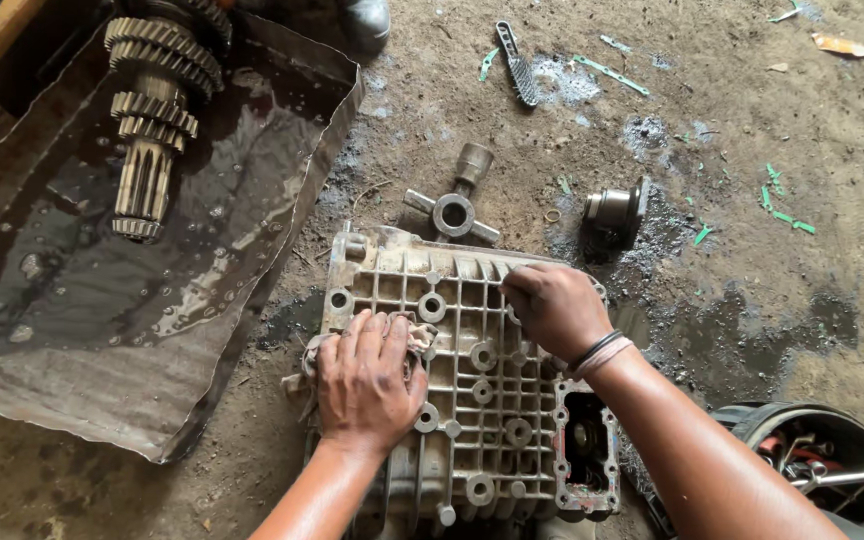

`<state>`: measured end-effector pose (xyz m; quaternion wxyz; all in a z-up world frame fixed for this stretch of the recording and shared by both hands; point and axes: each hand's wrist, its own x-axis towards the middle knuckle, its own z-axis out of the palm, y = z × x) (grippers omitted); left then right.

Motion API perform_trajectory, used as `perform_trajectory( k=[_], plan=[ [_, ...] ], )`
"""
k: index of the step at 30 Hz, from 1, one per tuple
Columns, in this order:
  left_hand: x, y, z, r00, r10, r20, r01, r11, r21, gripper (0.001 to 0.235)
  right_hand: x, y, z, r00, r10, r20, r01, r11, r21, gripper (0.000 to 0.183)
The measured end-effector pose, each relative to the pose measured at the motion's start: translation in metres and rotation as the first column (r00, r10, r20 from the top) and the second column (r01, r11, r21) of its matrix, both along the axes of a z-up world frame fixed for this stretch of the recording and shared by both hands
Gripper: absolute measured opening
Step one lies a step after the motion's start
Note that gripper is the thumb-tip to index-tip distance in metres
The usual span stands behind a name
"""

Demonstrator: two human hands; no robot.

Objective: The person scrubs the surface of a disassembled engine block using a brush and a cloth. Another person scrubs a gear shaft in a nearby tray of liquid. The camera wearer continues to scrub different areas of the engine block throughout the clip.

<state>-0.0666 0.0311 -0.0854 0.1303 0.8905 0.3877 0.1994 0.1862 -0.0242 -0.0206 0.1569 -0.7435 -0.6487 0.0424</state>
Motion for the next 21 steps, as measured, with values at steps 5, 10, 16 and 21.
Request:
perform_trajectory(
  k=[5, 10, 16, 21],
  plan=[
    [-0.001, 0.0, -0.001, 1.0, -0.006, -0.003, 0.006, 1.0, -0.01, 0.061, 0.009, 0.009, 0.006, 0.853, -0.349, -0.388, 0.159, 0.882, -0.444, 0.014],
    [0.001, 0.001, 0.004, 1.0, -0.005, 0.007, 0.005, 1.0, 0.001, 0.061, 0.01, 0.009, 0.005, 0.937, -0.165, -0.308, 0.103, 0.973, -0.208, 0.018],
    [-0.001, -0.001, 0.004, 0.999, -0.001, 0.033, 0.001, 1.0, 0.022, 0.059, 0.003, 0.009, -0.002, 0.855, -0.366, -0.366, 0.199, 0.885, -0.42, 0.022],
    [0.001, 0.001, 0.006, 0.999, -0.002, 0.04, 0.001, 1.0, 0.031, 0.057, -0.001, 0.011, -0.001, 0.805, -0.42, -0.42, 0.344, 0.906, -0.246, 0.023]
  ],
)
